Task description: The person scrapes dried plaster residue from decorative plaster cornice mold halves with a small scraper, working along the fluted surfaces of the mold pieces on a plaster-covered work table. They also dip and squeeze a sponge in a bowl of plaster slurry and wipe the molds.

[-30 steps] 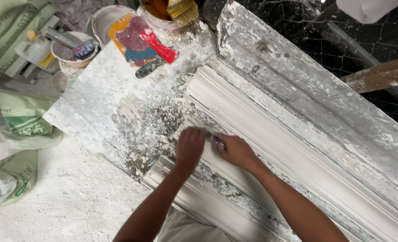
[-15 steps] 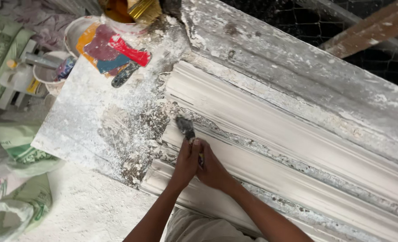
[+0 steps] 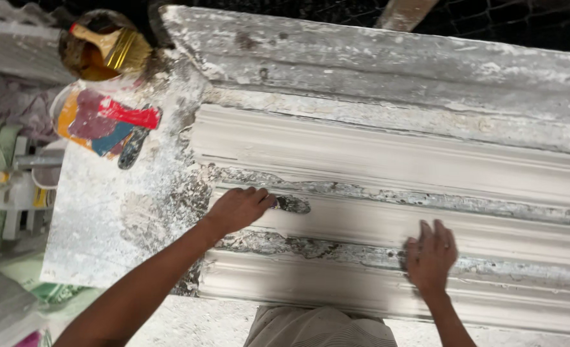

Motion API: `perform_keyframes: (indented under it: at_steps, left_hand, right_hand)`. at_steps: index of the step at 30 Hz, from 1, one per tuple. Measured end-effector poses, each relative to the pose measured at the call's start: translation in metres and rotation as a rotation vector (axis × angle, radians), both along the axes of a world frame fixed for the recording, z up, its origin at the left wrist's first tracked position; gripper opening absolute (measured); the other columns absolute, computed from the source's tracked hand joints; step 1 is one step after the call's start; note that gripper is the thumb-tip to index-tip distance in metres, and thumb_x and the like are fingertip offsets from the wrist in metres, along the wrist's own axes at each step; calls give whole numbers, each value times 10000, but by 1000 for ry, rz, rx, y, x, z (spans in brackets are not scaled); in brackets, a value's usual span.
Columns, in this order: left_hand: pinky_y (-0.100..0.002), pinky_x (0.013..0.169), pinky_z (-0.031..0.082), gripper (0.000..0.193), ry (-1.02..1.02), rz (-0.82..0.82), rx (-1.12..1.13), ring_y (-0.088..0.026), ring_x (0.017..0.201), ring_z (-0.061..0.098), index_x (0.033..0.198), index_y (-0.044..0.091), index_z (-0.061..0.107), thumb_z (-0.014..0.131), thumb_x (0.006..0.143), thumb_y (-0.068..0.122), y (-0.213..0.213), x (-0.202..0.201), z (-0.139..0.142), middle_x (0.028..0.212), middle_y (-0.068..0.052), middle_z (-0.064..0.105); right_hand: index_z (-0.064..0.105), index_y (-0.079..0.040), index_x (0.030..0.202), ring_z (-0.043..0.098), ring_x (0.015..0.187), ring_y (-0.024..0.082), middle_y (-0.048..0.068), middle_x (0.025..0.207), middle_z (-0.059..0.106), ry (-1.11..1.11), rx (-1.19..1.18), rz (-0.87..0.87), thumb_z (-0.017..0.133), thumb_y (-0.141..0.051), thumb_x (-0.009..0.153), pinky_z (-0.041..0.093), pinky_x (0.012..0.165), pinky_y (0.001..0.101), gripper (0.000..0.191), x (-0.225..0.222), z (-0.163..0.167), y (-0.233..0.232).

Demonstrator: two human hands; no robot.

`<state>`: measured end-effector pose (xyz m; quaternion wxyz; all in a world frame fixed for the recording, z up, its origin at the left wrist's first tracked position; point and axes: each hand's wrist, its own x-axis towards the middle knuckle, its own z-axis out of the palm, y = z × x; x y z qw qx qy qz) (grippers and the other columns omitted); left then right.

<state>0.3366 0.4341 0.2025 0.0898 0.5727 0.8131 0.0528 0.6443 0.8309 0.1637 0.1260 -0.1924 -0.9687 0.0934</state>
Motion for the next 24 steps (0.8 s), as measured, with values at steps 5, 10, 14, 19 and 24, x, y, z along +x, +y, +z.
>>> perform_keyframes:
  at_steps: [5,10,14,19,24]
  left_hand:
    - [-390,712,652,554,108,-153,-309,-307,992,719,1484,214,449,605,961,116,-15,-48,23,1288,-162,628]
    - [-403,710,654,574,80,-253,-342,-304,1007,717,1502,219,428,587,963,104,20,-47,30,1267,-138,635]
    - [-380,645,641,527,94,-311,-147,-301,985,723,1471,196,483,567,957,112,89,-11,10,1203,-133,653]
    - [-419,565,623,525,53,-323,-173,-317,889,724,1449,214,491,561,936,125,96,-18,18,1169,-128,648]
    - [-436,594,613,464,25,-327,-103,-309,861,734,1429,197,524,532,967,157,113,-12,19,1127,-117,676]
  right_hand:
    - [491,-76,1543,319,1500,531,251,1640,394,-66,52,-148,422,-341,1058,266,1168,685,557,53,-16,24]
    - [463,-61,1548,300,1507,565,273,1637,373,1,30,-122,427,-362,1079,285,1171,703,558,61,-30,29]
    - [444,-61,1551,278,1511,581,277,1645,351,-15,15,-122,422,-360,1071,269,1189,691,565,60,-28,32]
    - [457,-60,1534,291,1498,584,270,1642,355,-9,17,-136,461,-330,1043,289,1180,680,560,58,-22,32]
    - [485,-63,1512,312,1486,565,256,1628,380,11,26,-159,518,-296,1005,317,1168,677,558,54,-16,28]
